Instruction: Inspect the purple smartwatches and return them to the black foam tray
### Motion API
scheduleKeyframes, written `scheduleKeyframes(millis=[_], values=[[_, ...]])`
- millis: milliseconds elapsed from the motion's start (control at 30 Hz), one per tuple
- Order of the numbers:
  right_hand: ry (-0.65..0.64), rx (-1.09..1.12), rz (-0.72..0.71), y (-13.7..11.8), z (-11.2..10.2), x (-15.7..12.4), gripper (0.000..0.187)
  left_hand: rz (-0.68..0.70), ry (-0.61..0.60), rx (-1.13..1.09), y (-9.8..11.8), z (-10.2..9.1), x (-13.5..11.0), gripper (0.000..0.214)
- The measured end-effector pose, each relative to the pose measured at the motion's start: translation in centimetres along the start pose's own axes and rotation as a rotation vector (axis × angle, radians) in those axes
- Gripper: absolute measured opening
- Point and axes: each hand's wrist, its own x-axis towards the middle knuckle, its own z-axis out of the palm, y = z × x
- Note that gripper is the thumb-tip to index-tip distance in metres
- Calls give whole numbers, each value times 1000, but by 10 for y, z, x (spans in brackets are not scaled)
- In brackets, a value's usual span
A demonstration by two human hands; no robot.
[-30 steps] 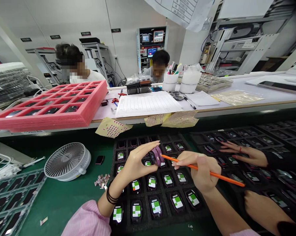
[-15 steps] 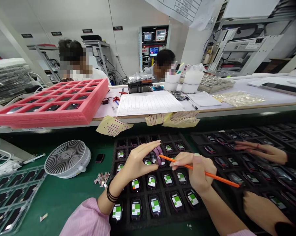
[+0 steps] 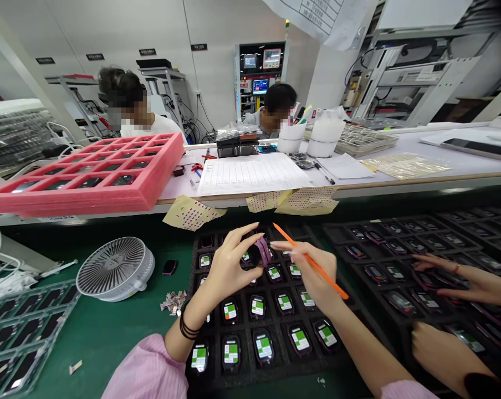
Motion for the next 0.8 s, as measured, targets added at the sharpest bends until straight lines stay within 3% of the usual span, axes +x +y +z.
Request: scheduleKeyframes(millis=[167,367,667,800], values=[[-150,90,264,5,18,1,47,-12,-21,23,1,3,-2,57],[-178,389,494,2,13,6,47,-81,-38,-148,4,4,-3,56],[-108,493,563,0,13,8,47,-95,12,-197,7,5,-1,50],[-45,529,578,5,13,9,44,-168,38,-262,6,4,0,49]])
